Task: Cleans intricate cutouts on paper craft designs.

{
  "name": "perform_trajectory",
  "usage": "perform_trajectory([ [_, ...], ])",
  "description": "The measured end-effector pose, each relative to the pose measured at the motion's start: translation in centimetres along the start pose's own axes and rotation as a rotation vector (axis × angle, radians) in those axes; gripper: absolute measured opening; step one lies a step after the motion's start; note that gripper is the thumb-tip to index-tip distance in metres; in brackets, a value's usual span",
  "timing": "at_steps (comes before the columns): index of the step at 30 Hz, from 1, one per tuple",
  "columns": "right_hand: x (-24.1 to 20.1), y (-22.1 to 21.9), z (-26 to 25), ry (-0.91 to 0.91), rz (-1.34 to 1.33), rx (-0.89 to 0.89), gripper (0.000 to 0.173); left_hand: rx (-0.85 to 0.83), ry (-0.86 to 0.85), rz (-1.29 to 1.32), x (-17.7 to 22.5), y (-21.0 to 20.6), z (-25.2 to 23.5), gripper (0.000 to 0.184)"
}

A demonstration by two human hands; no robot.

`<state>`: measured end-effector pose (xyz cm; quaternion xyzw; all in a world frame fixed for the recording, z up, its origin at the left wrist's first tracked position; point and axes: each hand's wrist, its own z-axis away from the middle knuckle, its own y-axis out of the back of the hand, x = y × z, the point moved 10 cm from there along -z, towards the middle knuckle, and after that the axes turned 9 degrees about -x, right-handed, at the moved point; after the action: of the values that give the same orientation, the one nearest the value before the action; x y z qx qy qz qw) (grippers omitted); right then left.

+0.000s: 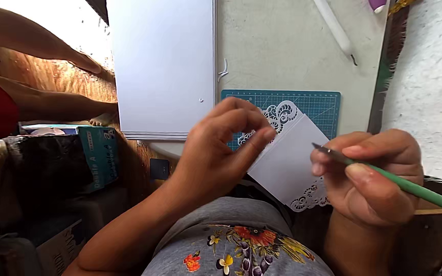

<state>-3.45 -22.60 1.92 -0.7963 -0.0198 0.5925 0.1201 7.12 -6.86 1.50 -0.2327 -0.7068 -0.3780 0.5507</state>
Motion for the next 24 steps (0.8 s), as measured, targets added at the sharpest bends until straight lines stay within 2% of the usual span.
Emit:
perform_trajectory([
  [4, 2.5, 1.3, 0.4, 0.004, 0.268, 0.074, 0.017, 0.028, 0.167, -0.485, -2.6, 0.8, -0.4, 0.022],
  [10, 5.6, 0.2, 1.5, 0.040, 0.505, 0.085, 0.012, -0.085, 0.303, -0.640, -5.3, -1.0, -1.4, 0.031],
  [13, 5.7, 0.0, 1.6, 0.062, 0.507, 0.070, 0.013, -0.128, 0.304, -0.565, -5.3, -1.4, -1.9, 0.028],
  [16, 5.6, 0.0, 1.5, 0.067, 0.486, 0.061, 0.015, -0.183, 0.341, -0.317, -5.6, -1.8, -1.8, 0.020],
  [19, 5.7, -0.1, 1.7, 0.067, 0.445, 0.035, 0.018, -0.209, 0.411, -0.007, -6.6, -2.6, -1.4, 0.036],
  [20, 5.7, 0.0, 1.8, 0.072, 0.435, 0.037, 0.018, -0.217, 0.434, 0.021, -6.7, -2.7, -1.3, 0.037],
  [24, 5.8, 0.1, 2.0, 0.081, 0.441, 0.056, 0.012, -0.242, 0.436, -0.052, -6.8, -2.6, -1.5, 0.014],
])
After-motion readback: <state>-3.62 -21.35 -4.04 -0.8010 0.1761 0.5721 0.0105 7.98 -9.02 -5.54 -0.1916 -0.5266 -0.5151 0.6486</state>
